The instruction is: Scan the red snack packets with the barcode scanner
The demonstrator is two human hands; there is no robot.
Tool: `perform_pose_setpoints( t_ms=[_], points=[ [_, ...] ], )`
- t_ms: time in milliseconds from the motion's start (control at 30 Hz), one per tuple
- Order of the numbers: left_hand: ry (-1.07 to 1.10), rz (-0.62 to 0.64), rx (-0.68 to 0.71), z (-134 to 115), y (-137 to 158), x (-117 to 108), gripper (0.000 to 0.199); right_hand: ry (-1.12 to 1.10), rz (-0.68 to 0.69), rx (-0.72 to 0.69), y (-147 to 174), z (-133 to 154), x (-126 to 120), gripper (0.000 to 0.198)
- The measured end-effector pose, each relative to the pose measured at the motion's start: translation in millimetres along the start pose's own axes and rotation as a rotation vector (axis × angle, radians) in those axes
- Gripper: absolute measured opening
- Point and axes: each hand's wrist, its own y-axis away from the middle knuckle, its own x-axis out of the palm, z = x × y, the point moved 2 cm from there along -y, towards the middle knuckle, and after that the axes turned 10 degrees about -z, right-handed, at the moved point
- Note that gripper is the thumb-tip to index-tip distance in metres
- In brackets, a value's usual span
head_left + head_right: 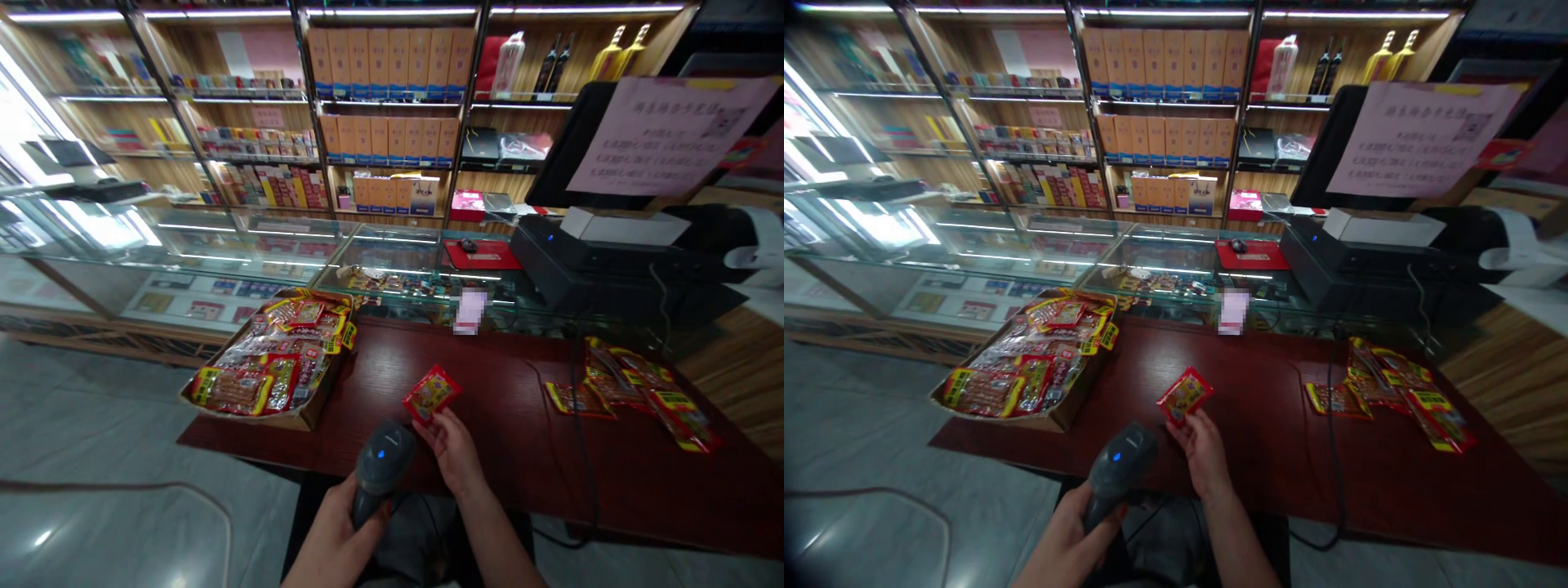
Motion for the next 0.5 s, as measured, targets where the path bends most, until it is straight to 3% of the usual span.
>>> perform_pose_setpoints(
  t_ms=[200, 367, 500],
  points=[
    [-0.030, -0.032, 0.063, -5, 4, -4, 0.011, 0.037, -0.006, -0.028, -11, -4, -2, 0.029],
    [-0.051, 0.044, 0.077, -6, 0, -7, 0.014, 0.032, 0.003, -0.023, -20, -6, -5, 0.034],
    [-0.018, -0.060, 0.082, -3, 0, -11, 0.009, 0.042, 0.004, -0.001, -20, -5, -2, 0.032]
  ],
)
